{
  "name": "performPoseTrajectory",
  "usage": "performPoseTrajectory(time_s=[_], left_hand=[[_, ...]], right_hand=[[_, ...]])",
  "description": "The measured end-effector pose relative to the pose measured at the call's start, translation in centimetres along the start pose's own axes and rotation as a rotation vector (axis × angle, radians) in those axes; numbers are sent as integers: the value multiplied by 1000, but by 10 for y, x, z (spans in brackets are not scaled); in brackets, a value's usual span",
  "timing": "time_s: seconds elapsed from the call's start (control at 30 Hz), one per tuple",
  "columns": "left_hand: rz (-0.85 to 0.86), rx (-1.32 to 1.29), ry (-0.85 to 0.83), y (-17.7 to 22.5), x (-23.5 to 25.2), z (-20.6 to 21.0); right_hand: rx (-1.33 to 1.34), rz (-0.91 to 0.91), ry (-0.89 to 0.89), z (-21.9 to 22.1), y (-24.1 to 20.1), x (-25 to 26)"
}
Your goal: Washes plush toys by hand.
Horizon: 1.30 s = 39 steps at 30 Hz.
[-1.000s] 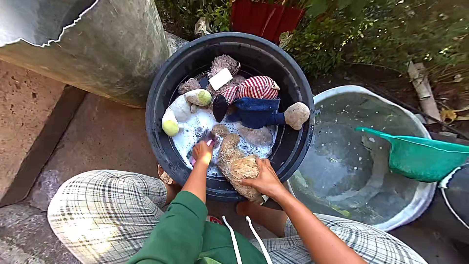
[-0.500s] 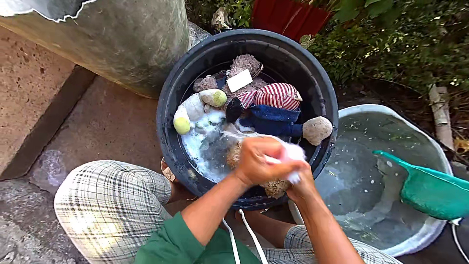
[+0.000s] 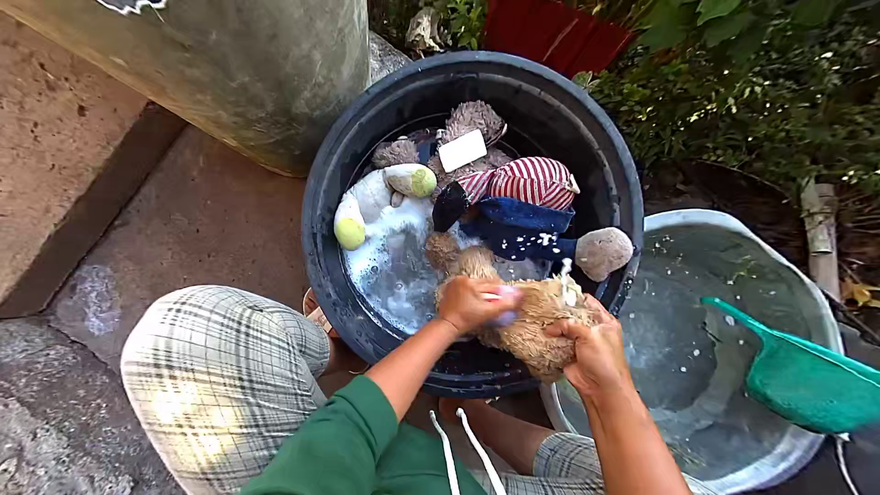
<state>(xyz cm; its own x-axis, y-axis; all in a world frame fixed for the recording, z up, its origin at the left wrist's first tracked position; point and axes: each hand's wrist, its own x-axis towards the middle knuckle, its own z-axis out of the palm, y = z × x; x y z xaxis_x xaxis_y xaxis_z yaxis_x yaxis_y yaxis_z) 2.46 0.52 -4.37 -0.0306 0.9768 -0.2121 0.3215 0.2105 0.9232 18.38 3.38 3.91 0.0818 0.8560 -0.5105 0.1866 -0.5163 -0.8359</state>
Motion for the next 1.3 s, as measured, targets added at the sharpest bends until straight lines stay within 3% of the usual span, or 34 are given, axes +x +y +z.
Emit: performPoseTrajectory(time_s=[0.07,0.13,0.17,0.23,0.3,0.33,0.37,0.47,0.57,0.67,0.77,0.9,1.0,1.13,1.2,1.3], left_hand=[[-385,166,-191,-40,11,-11],[-398,166,-99,-40,12,-17],[-308,101,3,-22,8,-16],[68,-126,180,28,10,-10],[377,-276,173,57,9,3],[415,-236,157,51,8,7],[309,-138,104,32,6,4],[-282,157,-109,-37,14,-25],[-507,135,59,-67,21,-41],[-507,24,159,-65,28,-42],[-529,55,98,-60,28,-42],[-551,301,-8,-57,20,-38],[-524,506,-78,-59,24,-38],[-612,703,-282,-77,23,-33],[-660,655,-328,-89,26,-35],[-492,298,-51,-97,26,-40]], right_hand=[[-50,21,9,-3,-1,1],[-68,39,9,-6,2,1],[-67,50,10,-9,5,-2],[-41,26,11,-11,4,-1],[-17,-13,-32,-11,-4,-6],[-22,-29,-39,-10,-11,-10],[-28,-34,-30,-11,-19,-15],[-9,-73,-38,-30,-39,-27],[46,-42,93,-68,-40,-23],[-125,42,314,-89,-8,7],[-404,-56,327,-70,13,28],[-721,-114,398,-42,41,33],[-858,-277,521,-36,58,37],[-866,-256,644,-34,68,40],[-752,-142,734,-36,71,45],[-491,-14,725,-37,73,51]])
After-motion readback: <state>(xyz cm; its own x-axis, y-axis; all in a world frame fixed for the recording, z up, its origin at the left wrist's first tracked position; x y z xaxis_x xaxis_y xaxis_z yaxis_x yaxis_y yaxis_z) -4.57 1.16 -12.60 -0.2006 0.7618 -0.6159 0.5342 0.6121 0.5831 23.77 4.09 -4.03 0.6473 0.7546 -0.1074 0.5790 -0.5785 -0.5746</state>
